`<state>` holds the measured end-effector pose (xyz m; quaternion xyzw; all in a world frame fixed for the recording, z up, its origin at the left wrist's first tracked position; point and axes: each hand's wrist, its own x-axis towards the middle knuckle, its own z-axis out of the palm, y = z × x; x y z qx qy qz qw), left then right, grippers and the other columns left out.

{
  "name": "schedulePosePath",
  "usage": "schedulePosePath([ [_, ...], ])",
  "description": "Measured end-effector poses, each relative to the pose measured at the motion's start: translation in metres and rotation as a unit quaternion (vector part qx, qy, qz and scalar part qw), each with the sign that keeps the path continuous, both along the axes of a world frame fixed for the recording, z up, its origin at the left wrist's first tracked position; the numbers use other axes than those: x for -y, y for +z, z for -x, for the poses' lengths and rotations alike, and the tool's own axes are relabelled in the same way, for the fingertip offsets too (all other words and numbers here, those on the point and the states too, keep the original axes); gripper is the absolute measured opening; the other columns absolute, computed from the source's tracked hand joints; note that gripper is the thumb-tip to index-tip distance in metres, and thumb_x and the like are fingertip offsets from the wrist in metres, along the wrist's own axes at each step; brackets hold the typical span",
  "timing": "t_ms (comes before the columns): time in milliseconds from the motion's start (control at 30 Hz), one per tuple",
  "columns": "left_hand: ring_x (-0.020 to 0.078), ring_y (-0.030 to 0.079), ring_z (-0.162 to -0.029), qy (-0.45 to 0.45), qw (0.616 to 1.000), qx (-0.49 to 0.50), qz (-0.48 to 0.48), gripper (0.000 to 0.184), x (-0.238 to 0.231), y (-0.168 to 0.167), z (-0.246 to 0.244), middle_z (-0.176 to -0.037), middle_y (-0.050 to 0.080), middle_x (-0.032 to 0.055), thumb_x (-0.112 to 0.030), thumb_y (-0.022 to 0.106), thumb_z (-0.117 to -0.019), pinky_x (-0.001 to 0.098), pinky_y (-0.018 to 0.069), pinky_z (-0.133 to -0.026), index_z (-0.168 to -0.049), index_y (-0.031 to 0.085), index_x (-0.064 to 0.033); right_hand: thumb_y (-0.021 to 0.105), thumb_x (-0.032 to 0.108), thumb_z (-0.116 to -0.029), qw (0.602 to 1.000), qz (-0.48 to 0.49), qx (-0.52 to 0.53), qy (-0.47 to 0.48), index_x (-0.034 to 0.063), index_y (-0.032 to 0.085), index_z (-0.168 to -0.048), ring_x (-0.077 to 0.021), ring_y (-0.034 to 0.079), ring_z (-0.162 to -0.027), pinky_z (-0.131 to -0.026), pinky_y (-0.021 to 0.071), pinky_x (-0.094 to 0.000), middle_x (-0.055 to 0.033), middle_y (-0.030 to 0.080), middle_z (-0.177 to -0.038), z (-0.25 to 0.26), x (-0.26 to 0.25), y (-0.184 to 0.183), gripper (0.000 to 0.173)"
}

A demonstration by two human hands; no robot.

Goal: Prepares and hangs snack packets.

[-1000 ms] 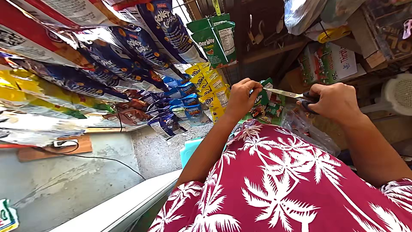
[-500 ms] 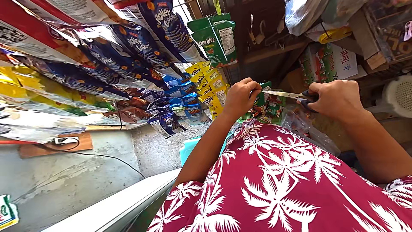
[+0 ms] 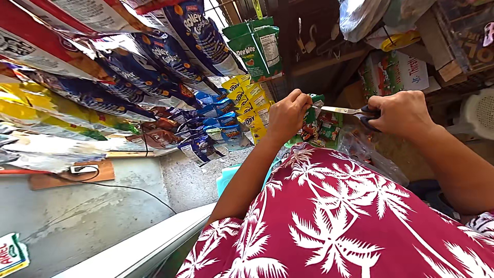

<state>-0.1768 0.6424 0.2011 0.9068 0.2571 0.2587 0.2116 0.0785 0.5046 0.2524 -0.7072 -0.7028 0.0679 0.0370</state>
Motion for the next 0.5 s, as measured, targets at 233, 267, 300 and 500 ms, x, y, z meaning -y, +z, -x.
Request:
schedulePosePath([
  [233, 0.0298, 0.070, -0.080, 0.001, 1.000, 0.005, 0.007, 0.014, -0.001, 0.000, 0.001, -0.094, 0.068, 0.0139, -0.007, 0.060, -0.0999, 0.0468, 0.0556, -0.065, -0.104, 0.072, -0.0025, 0.080, 0.010, -0.0815, 0.999, 0.028, -0.036, 0.003, 0.0028, 0.061, -0.078, -0.0421, 0.063, -0.061, -0.055, 0.0420, -0.0584, -0.0182, 0.059, -0.061, -0.004, -0.005, -0.003, 0.020],
  [267, 0.0297, 0.070, -0.080, 0.001, 1.000, 0.000, 0.010, 0.013, 0.000, 0.000, 0.001, -0.093, 0.068, 0.0138, -0.007, 0.060, -0.0995, 0.0470, 0.0558, -0.065, -0.104, 0.073, -0.0026, 0.079, 0.011, -0.0822, 0.999, 0.035, -0.035, 0.001, 0.0030, 0.062, -0.078, -0.0418, 0.063, -0.062, -0.055, 0.0423, -0.0585, -0.0180, 0.060, -0.062, -0.006, -0.006, -0.003, 0.020],
  [300, 0.0297, 0.070, -0.080, 0.000, 1.000, -0.004, 0.013, 0.013, 0.000, 0.000, 0.001, -0.093, 0.068, 0.0137, -0.007, 0.061, -0.0991, 0.0473, 0.0559, -0.065, -0.103, 0.073, -0.0025, 0.080, 0.011, -0.0818, 0.999, 0.035, -0.035, 0.002, 0.0027, 0.063, -0.079, -0.0424, 0.064, -0.062, -0.055, 0.0427, -0.0590, -0.0184, 0.061, -0.063, -0.007, -0.007, -0.004, 0.019],
  [500, 0.0300, 0.070, -0.080, 0.001, 1.000, -0.010, 0.029, 0.013, -0.004, 0.002, 0.002, -0.093, 0.068, 0.0144, -0.006, 0.061, -0.0986, 0.0483, 0.0555, -0.067, -0.103, 0.073, -0.0021, 0.078, 0.010, -0.0813, 0.999, 0.025, -0.040, 0.028, 0.0009, 0.061, -0.078, -0.0418, 0.065, -0.066, -0.055, 0.0440, -0.0581, -0.0190, 0.062, -0.067, -0.006, -0.008, -0.011, 0.020],
])
